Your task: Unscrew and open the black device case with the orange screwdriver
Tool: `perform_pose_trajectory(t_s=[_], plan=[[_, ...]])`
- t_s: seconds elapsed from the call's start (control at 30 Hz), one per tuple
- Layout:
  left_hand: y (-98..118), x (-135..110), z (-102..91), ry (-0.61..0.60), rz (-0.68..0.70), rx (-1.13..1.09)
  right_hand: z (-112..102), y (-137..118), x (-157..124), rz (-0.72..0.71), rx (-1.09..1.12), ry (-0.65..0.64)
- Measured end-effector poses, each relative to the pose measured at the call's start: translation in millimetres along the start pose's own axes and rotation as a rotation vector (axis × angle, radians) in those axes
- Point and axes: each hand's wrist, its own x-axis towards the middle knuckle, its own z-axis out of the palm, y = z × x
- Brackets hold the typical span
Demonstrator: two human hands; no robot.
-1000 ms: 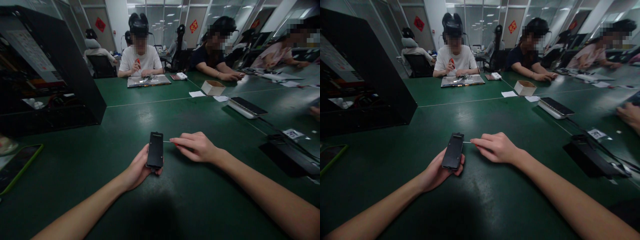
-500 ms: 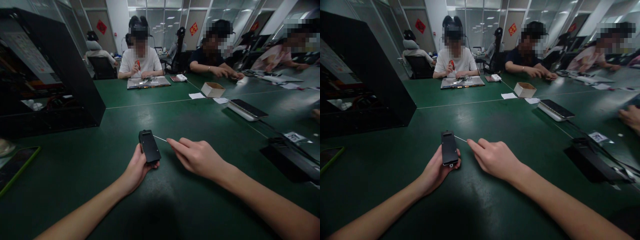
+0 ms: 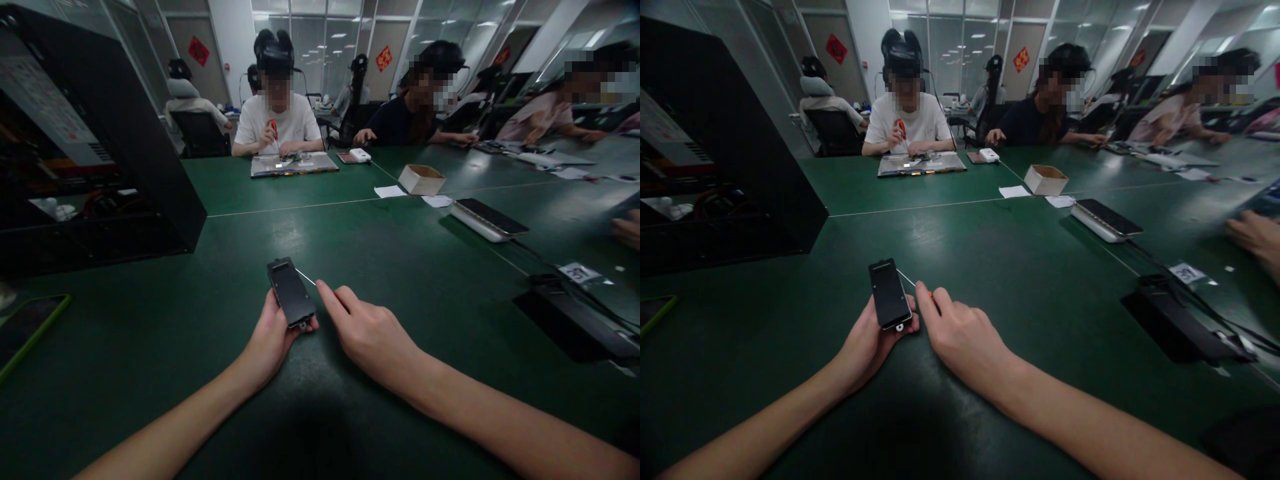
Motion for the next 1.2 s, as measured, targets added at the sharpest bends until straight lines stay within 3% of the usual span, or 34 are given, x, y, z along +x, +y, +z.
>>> perform_pose_trajectory(t_s=[0.1,0.3,0.43,0.53,0.67,0.87,1.0,1.2], plan=[[-6.9,4.2,-3.7,0.010,0.050,0.008,3.1,-3.4,0.7,0.052,0.217,-0.030],[-7.5,5.2,-2.8,0.022,0.075,0.031,5.4,-9.4,7.0,0.261,0.959,0.032],[-0.6,1.7,-2.4,-0.047,0.029,-0.011,6.8,-7.9,8.9,0.477,1.442,-0.111],[5.3,-1.4,-2.7,-0.118,-0.060,-0.027,6.0,2.5,8.1,0.468,1.389,-0.096],[10.1,-4.0,-0.3,-0.075,-0.092,0.005,4.6,17.1,9.2,0.473,1.287,-0.050],[8.3,-3.4,1.2,-0.082,-0.179,-0.049,16.6,9.4,15.6,0.697,1.674,-0.066],[4.3,-2.7,0.5,-0.048,-0.184,-0.041,21.8,-1.1,15.5,0.794,1.840,-0.158],[-10.4,0.5,-4.9,-0.035,-0.052,0.031,11.1,-2.5,12.2,0.618,1.422,0.045]])
